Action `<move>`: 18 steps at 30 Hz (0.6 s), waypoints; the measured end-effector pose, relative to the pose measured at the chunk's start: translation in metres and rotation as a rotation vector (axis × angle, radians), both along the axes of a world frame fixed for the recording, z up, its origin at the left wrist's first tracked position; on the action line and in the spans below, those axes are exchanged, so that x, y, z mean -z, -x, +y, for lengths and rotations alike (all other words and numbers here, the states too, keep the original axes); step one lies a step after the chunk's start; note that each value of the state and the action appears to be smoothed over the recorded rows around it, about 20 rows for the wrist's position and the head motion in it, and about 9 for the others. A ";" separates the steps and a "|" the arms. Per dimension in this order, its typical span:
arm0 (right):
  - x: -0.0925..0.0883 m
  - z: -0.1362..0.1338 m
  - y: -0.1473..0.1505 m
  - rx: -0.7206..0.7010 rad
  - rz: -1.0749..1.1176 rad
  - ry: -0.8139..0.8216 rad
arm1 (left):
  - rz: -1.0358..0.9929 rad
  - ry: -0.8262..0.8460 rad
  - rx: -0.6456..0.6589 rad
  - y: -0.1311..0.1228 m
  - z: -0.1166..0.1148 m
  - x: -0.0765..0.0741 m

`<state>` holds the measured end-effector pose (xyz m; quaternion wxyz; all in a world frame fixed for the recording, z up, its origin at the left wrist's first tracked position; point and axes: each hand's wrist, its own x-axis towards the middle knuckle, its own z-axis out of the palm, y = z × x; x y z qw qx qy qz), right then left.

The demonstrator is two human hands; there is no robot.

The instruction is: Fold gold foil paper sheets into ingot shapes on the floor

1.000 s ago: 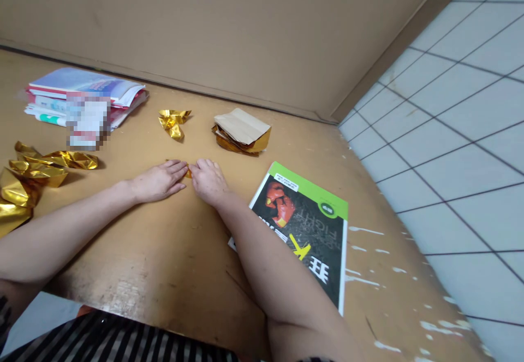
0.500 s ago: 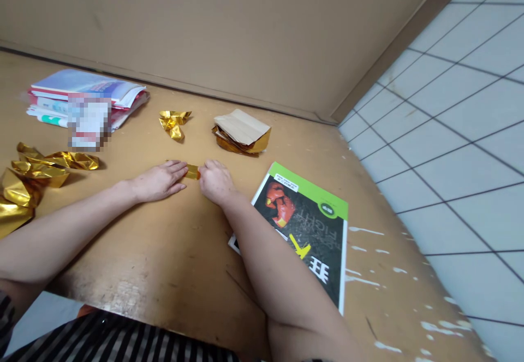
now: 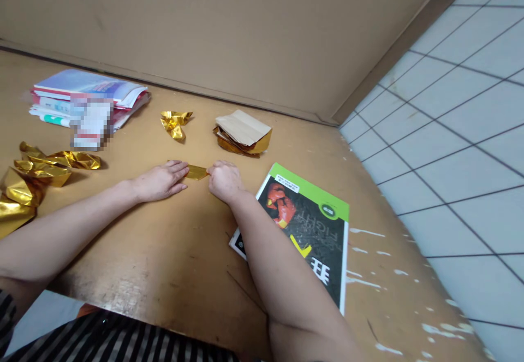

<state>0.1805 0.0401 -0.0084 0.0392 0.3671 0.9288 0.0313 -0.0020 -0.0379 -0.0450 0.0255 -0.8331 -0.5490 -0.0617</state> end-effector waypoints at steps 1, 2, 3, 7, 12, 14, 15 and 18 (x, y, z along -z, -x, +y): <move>-0.001 0.000 0.000 0.004 -0.007 0.000 | -0.005 -0.007 0.002 0.000 0.000 0.000; -0.002 0.000 0.000 0.008 -0.013 0.001 | -0.007 -0.011 0.002 0.000 0.000 0.000; -0.002 0.000 0.000 0.011 -0.018 0.003 | -0.005 -0.011 0.001 0.000 0.000 0.000; -0.003 0.000 0.001 0.022 -0.018 0.002 | 0.016 0.011 -0.009 -0.001 0.000 -0.001; -0.003 0.000 0.001 0.046 -0.028 0.002 | 0.004 0.031 -0.009 -0.002 0.000 -0.003; -0.003 -0.001 0.001 0.036 -0.032 0.001 | -0.002 0.042 -0.011 -0.001 0.000 -0.003; -0.003 -0.002 0.002 0.027 -0.034 -0.001 | -0.010 0.042 -0.012 -0.001 0.000 -0.003; -0.004 -0.002 0.002 -0.003 -0.039 -0.008 | -0.045 0.038 -0.017 -0.002 0.000 0.000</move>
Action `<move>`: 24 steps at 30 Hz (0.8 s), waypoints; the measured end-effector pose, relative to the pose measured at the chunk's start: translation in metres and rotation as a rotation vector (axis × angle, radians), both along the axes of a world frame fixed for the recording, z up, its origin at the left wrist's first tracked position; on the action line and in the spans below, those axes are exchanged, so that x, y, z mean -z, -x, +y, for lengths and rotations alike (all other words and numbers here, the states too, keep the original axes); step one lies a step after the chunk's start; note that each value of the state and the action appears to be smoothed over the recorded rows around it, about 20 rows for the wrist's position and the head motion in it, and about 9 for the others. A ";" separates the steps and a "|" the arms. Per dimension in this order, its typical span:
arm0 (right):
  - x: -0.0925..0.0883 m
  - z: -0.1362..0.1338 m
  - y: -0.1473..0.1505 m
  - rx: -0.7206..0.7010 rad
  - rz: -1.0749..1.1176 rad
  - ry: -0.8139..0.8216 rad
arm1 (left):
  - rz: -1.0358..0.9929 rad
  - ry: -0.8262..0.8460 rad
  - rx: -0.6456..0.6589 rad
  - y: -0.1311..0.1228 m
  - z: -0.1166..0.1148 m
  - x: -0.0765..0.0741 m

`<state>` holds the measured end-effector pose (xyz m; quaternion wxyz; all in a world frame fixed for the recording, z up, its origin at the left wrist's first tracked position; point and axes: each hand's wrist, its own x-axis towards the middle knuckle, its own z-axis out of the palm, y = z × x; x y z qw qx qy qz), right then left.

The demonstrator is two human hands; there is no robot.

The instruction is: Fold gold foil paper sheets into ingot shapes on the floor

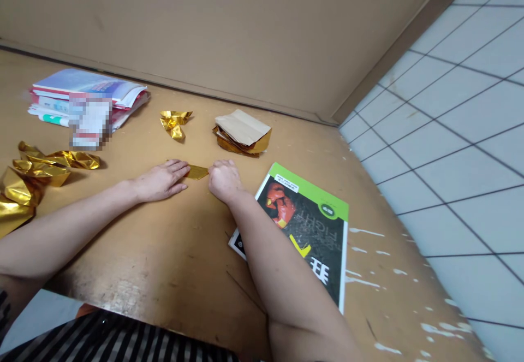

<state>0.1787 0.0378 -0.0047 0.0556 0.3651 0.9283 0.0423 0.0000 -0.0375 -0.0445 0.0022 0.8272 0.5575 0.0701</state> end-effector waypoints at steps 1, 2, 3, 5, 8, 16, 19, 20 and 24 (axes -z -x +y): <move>0.000 0.000 0.000 -0.008 0.000 -0.004 | -0.011 0.009 0.002 -0.001 0.000 0.001; 0.001 0.000 0.000 -0.015 0.000 -0.010 | -0.020 0.023 0.010 -0.003 0.001 0.002; 0.001 0.001 0.000 -0.020 0.001 -0.017 | -0.028 0.042 0.022 -0.006 0.002 0.003; 0.003 0.002 0.001 -0.027 0.002 -0.030 | -0.036 0.087 0.058 -0.012 0.003 0.004; 0.005 0.003 0.001 -0.034 0.004 -0.032 | -0.033 0.152 0.087 -0.021 0.004 0.003; 0.005 0.002 0.001 -0.027 0.001 -0.039 | -0.034 0.168 0.091 -0.023 0.006 0.003; 0.005 0.001 0.000 -0.026 -0.001 -0.045 | -0.035 0.150 0.082 -0.021 0.005 0.004; 0.005 0.001 0.000 -0.027 0.002 -0.046 | -0.037 0.140 0.080 -0.020 0.005 0.004; 0.005 0.001 0.000 -0.020 0.007 -0.041 | -0.029 0.115 0.042 -0.017 0.003 0.003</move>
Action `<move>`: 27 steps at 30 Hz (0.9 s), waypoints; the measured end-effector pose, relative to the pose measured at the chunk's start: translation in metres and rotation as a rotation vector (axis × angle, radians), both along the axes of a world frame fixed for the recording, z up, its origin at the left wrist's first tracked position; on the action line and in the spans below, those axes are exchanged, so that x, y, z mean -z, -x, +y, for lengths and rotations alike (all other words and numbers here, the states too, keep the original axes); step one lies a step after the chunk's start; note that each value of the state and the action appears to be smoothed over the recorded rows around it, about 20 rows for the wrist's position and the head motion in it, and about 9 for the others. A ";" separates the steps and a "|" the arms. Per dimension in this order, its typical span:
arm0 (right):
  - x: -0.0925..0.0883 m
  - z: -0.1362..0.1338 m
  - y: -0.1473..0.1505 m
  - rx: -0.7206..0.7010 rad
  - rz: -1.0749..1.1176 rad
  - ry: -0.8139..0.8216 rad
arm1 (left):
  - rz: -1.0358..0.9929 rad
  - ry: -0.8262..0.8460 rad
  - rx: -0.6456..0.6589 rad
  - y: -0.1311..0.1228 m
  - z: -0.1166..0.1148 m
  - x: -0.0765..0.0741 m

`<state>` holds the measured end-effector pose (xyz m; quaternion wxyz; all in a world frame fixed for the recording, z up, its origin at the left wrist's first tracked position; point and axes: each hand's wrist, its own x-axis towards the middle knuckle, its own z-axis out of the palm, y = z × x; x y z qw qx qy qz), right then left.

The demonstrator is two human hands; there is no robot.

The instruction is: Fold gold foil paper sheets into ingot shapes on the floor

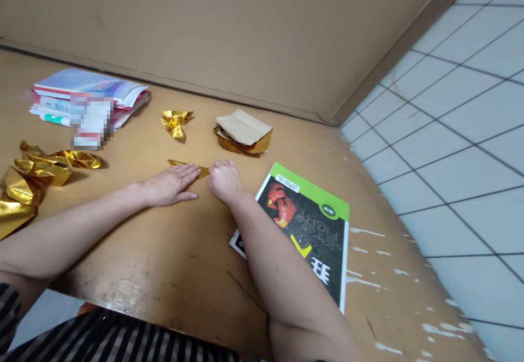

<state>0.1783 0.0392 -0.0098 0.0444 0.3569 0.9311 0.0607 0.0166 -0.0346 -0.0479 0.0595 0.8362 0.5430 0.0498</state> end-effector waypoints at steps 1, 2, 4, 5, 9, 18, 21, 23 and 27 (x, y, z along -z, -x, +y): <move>0.000 0.000 0.000 0.003 -0.002 0.003 | 0.007 0.000 -0.011 0.001 -0.001 0.000; 0.000 0.000 0.000 0.005 -0.002 0.006 | 0.014 0.000 -0.020 0.002 -0.001 -0.001; 0.000 0.001 0.000 0.009 0.000 0.009 | 0.019 -0.012 -0.027 0.004 -0.001 -0.001; 0.000 0.001 0.000 0.010 0.002 0.010 | 0.019 -0.022 -0.030 0.005 -0.002 -0.001; 0.000 0.001 0.000 0.018 0.007 0.019 | 0.028 -0.047 -0.063 0.010 -0.003 -0.001; -0.001 0.000 0.000 0.033 -0.001 0.040 | 0.023 0.035 -0.133 0.027 -0.005 -0.017; 0.000 0.001 0.000 0.030 0.001 0.036 | 0.047 0.048 -0.130 0.035 -0.005 -0.017; 0.000 0.001 -0.001 0.027 0.000 0.034 | 0.092 0.035 -0.143 0.039 -0.006 -0.017; 0.000 0.001 -0.001 0.023 -0.005 0.031 | 0.151 -0.019 -0.141 0.040 -0.006 -0.018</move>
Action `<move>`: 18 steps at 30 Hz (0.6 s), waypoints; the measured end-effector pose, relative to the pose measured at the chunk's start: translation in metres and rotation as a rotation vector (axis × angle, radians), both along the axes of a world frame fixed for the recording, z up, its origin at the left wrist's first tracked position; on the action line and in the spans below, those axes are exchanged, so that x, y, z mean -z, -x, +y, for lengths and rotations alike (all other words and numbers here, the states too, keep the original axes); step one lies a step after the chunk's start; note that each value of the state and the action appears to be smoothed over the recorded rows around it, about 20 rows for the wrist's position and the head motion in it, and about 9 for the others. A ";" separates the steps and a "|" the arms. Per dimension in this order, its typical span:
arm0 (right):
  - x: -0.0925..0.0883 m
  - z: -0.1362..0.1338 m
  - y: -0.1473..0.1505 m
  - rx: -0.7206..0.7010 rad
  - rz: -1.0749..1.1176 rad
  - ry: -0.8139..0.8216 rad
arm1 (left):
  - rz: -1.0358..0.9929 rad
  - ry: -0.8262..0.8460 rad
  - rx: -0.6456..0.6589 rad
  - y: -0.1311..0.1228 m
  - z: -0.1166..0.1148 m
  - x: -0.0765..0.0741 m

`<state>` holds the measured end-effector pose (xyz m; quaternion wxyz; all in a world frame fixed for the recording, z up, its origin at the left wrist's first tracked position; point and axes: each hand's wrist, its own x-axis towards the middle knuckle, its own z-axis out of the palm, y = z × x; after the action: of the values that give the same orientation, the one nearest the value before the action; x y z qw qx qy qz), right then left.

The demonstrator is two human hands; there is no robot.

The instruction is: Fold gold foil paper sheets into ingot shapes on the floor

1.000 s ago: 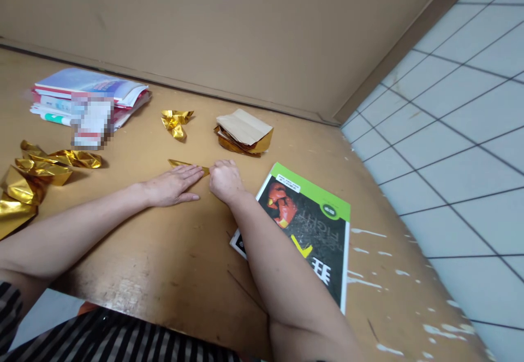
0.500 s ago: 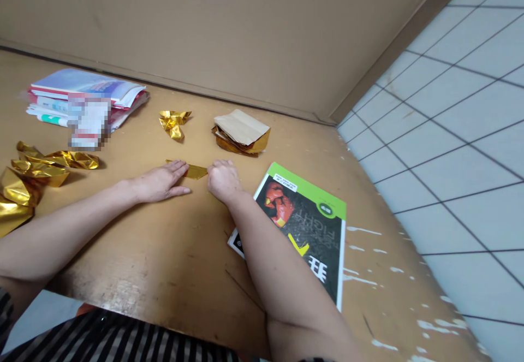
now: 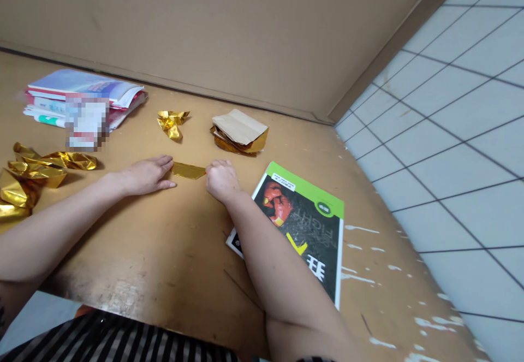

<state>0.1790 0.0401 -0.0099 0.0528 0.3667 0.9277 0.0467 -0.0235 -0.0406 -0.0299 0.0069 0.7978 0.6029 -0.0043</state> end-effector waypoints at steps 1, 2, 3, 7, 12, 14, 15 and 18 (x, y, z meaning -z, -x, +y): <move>0.000 0.000 0.000 -0.001 0.000 0.000 | 0.010 -0.012 0.003 -0.001 0.000 -0.001; 0.000 -0.001 0.000 -0.001 0.000 -0.001 | 0.018 -0.025 0.004 -0.002 0.000 -0.002; 0.000 -0.001 0.000 -0.003 0.002 -0.005 | 0.024 -0.038 0.004 -0.004 0.000 -0.003; 0.001 -0.002 0.000 -0.015 0.002 -0.024 | 0.009 -0.058 -0.006 -0.010 0.000 -0.004; 0.005 -0.002 0.000 -0.041 0.013 -0.050 | 0.039 -0.065 0.004 -0.013 0.000 -0.003; 0.007 -0.002 -0.001 -0.062 0.036 -0.066 | 0.051 -0.071 0.010 -0.014 0.000 -0.002; 0.009 -0.001 -0.001 -0.079 0.049 -0.070 | 0.053 -0.075 0.011 -0.014 0.000 -0.002; 0.013 -0.001 -0.001 -0.139 0.101 -0.066 | 0.050 -0.094 0.017 -0.014 0.000 0.001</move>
<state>0.1799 0.0392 -0.0230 -0.0093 0.3048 0.9503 0.0623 -0.0098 -0.0405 -0.0310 -0.0458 0.8020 0.5955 0.0039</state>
